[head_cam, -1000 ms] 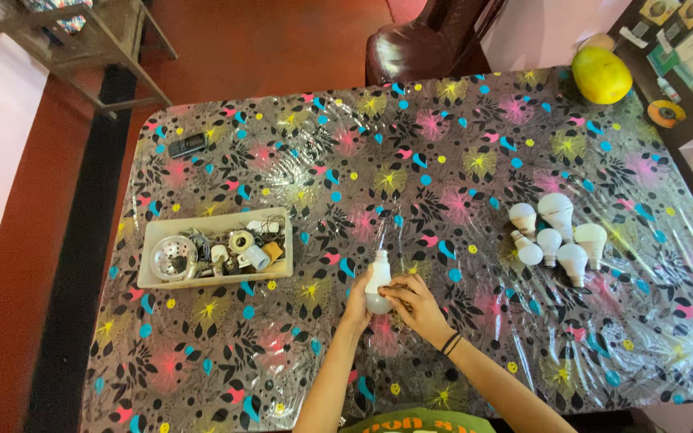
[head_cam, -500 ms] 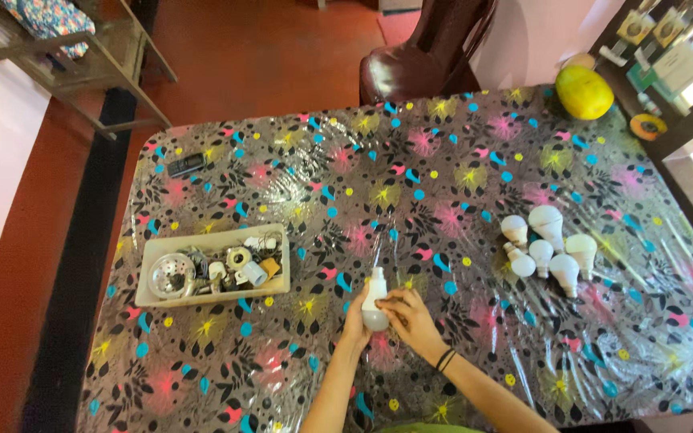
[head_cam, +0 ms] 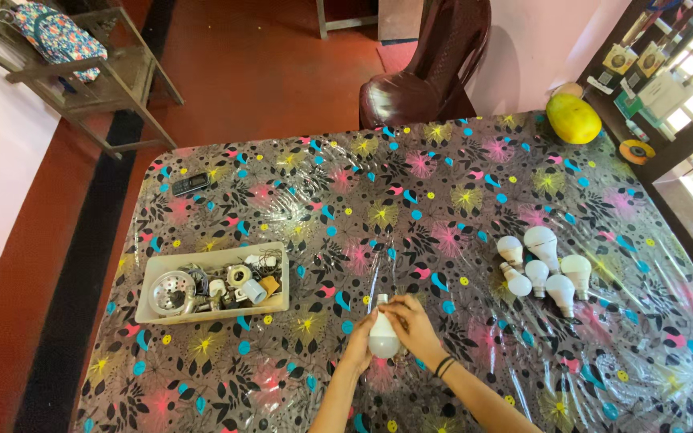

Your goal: The person wipes several white light bulbs one by one with a cloth on a table, then places them in a pile. The person handles each bulb individually, rotating it while wiping the surface.

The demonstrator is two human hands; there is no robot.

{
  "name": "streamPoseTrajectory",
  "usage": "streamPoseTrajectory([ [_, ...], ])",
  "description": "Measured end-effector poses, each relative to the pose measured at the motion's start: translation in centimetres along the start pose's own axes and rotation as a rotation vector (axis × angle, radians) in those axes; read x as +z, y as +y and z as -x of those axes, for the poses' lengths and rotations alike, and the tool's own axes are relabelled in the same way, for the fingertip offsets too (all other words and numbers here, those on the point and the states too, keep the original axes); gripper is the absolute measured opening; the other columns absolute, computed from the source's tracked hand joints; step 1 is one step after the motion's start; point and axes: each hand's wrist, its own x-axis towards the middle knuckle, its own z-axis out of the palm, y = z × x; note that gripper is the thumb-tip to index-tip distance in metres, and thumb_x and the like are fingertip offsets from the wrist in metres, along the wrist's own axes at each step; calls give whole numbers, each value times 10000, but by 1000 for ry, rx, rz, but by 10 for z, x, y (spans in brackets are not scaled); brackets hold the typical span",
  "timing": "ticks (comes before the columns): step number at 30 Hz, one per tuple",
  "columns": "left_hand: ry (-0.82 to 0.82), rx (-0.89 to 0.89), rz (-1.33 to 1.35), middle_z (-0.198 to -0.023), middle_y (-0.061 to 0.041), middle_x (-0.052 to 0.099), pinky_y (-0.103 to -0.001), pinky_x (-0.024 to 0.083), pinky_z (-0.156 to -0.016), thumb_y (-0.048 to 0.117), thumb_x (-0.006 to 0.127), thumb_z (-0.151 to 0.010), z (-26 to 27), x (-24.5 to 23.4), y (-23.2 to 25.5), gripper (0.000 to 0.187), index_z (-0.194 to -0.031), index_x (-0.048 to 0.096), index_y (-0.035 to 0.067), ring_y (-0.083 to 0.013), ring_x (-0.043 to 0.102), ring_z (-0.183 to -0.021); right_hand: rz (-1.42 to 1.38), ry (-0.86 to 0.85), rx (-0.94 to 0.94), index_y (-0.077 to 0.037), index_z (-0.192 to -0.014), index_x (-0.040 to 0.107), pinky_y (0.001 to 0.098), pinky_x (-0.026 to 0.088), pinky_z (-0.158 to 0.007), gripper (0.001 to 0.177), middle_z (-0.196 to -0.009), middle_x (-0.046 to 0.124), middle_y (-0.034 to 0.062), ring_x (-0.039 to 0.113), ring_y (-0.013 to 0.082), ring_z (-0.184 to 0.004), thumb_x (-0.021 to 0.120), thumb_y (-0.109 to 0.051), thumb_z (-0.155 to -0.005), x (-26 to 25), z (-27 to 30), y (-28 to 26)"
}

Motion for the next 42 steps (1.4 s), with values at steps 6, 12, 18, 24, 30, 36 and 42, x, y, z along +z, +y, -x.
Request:
streamPoseTrajectory([
  [6, 138, 73, 84, -995, -118, 740, -364, 608, -743, 342, 589, -1027, -22, -17, -17, 378, -1164, 673, 0, -207, 729, -841, 11, -144, -72, -100, -1125, 780, 373, 538, -848, 226, -1110, 642, 79, 629, 253, -990, 665, -125, -933, -3, 25, -12],
  [12, 142, 82, -12, -950, -81, 750, -337, 581, -681, 432, 535, -1018, -22, -16, -6, 463, -1119, 700, 12, -183, 726, -806, 62, -131, -115, -95, -1079, 793, 381, 520, -858, 185, -1078, 650, 67, 614, 265, -985, 691, -121, -926, -1, 19, -29],
  [18, 143, 62, -19, -919, -57, 732, -316, 559, -665, 497, 611, -963, -13, -6, -2, 476, -1118, 719, 60, -164, 703, -801, -35, -33, -14, -44, -1049, 758, 367, 545, -843, 169, -1149, 635, 91, 635, 266, -1033, 676, -87, -908, 6, -4, -10],
  [24, 110, 69, 47, -896, -89, 740, -338, 589, -651, 445, 672, -942, -10, -9, -3, 472, -1103, 711, 3, -188, 720, -749, -102, -34, 72, -36, -1073, 746, 358, 573, -802, 196, -1141, 630, 80, 661, 261, -988, 687, -92, -894, 15, 7, -2],
  [30, 187, -16, 148, -869, -110, 735, -348, 583, -632, 467, 649, -930, -12, -7, -2, 473, -1056, 710, 15, -208, 718, -722, -66, -103, -89, -73, -1087, 794, 356, 543, -849, 209, -1102, 647, 69, 629, 257, -1008, 689, -80, -907, 6, 37, -18],
  [36, 123, 31, 62, -934, -104, 768, -322, 606, -703, 441, 651, -940, -9, -10, 1, 482, -1102, 711, -9, -186, 743, -803, 59, -99, -191, -101, -1070, 793, 366, 531, -872, 173, -1119, 661, 56, 616, 258, -1013, 713, -112, -916, 2, 29, -20],
  [42, 141, -10, 68, -921, -66, 748, -342, 577, -668, 426, 606, -954, -5, -8, 4, 422, -1136, 709, 59, -176, 723, -792, -6, -84, -11, -96, -1109, 784, 351, 549, -847, 213, -1160, 621, 71, 606, 260, -1054, 681, -112, -923, 7, 5, -21],
])
